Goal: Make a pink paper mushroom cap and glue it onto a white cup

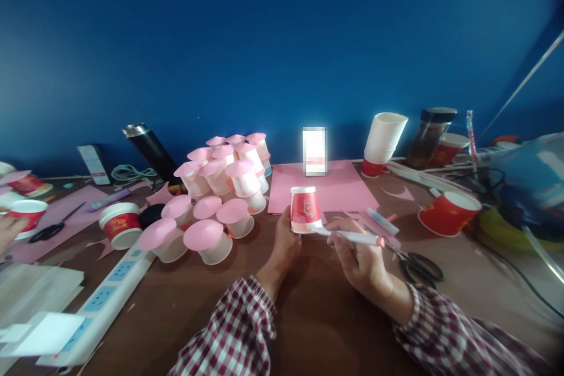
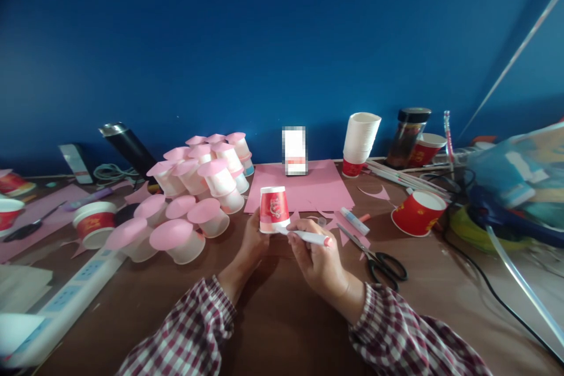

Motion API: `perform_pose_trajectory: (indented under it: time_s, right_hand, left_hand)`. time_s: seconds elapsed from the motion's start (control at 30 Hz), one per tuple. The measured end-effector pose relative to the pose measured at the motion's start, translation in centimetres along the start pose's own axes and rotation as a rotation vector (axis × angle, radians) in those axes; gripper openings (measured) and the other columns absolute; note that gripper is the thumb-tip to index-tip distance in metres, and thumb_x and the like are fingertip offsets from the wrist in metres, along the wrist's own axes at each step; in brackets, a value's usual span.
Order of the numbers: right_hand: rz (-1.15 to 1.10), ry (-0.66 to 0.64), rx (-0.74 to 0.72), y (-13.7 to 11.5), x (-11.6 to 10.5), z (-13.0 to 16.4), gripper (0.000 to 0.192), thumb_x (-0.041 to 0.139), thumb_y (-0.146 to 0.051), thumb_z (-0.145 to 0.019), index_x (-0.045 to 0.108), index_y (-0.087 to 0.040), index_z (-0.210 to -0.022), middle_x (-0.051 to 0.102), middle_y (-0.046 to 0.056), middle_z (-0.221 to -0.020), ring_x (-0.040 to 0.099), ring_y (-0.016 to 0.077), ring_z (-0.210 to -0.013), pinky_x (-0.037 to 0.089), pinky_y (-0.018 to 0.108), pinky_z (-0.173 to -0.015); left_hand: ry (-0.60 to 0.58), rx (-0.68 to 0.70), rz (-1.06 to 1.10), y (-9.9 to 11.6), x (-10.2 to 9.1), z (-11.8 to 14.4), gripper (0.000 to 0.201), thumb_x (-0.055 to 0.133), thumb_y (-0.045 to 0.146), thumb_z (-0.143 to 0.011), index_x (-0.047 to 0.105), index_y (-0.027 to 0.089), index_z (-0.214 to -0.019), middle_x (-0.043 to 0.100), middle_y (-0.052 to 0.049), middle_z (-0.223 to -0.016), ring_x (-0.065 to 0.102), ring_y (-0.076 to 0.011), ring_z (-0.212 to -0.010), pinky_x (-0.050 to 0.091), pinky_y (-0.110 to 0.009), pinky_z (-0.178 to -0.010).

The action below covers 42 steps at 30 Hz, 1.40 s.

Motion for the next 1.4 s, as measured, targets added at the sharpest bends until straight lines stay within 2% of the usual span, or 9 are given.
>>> perform_pose_trajectory:
  time_s: [0.43, 0.8, 1.03, 1.2, 1.4]
  right_hand:
    - [-0.012, -0.033, -0.022, 0.16, 0.36, -0.02, 0.011, 0.045, -0.017, -0.089, 0.056, -0.016, -0.091, 0.059, 0.005, -0.078, 0.056, 0.0150, -0.069, 0.046, 0.028, -0.063]
    - [-0.007, -0.056, 0.023, 0.56, 0.63, 0.19, 0.012, 0.044, -0.018, -0.090, 0.055, -0.017, -0.086, 0.056, 0.003, -0.074, 0.053, 0.0138, -0.064, 0.041, 0.027, -0.059]
    - [-0.048, -0.006, 0.036, 0.56, 0.26, 0.32, 0.011, 0.044, -0.018, -0.090, 0.054, -0.018, -0.086, 0.056, 0.003, -0.074, 0.053, 0.0141, -0.065, 0.043, 0.028, -0.063]
    - [-0.069, -0.025, 0.035, 0.72, 0.52, 0.41, 0.011, 0.044, -0.018, -0.090, 0.054, -0.018, -0.093, 0.057, 0.004, -0.078, 0.054, 0.0146, -0.067, 0.044, 0.029, -0.063]
    - [-0.042, -0.030, 0.013, 0.56, 0.43, 0.30, 0.011, 0.044, -0.018, -0.090, 0.055, -0.018, -0.092, 0.058, 0.005, -0.080, 0.056, 0.0157, -0.070, 0.045, 0.030, -0.065]
  left_hand:
    - [-0.001, 0.011, -0.013, -0.09, -0.09, -0.07, 0.019, 0.055, 0.013, -0.068, 0.058, 0.013, -0.087, 0.063, -0.002, -0.076, 0.053, -0.0132, -0.068, 0.042, -0.022, -0.063]
    - [-0.014, 0.047, 0.018, 0.06, -0.05, -0.03, 0.016, 0.056, 0.016, -0.070, 0.058, 0.013, -0.087, 0.062, -0.001, -0.075, 0.052, -0.0120, -0.065, 0.041, -0.021, -0.061]
    - [-0.011, 0.019, -0.002, -0.02, 0.01, 0.04, 0.014, 0.053, 0.019, -0.074, 0.058, 0.013, -0.086, 0.062, -0.002, -0.075, 0.052, -0.0127, -0.067, 0.041, -0.022, -0.062]
    - [-0.009, -0.004, 0.019, -0.07, 0.13, 0.08, 0.015, 0.053, 0.021, -0.074, 0.059, 0.013, -0.085, 0.062, -0.002, -0.074, 0.053, -0.0127, -0.066, 0.042, -0.022, -0.062]
    - [-0.026, -0.020, 0.007, -0.22, 0.15, 0.14, 0.014, 0.054, 0.019, -0.073, 0.058, 0.013, -0.085, 0.062, -0.001, -0.075, 0.052, -0.0125, -0.067, 0.042, -0.022, -0.062]
Point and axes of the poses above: each hand's wrist, its own z-axis away from the middle knuckle, its own x-axis out of the palm, y = z × x, the point moved 6 cm from there along -z, towards the middle knuckle
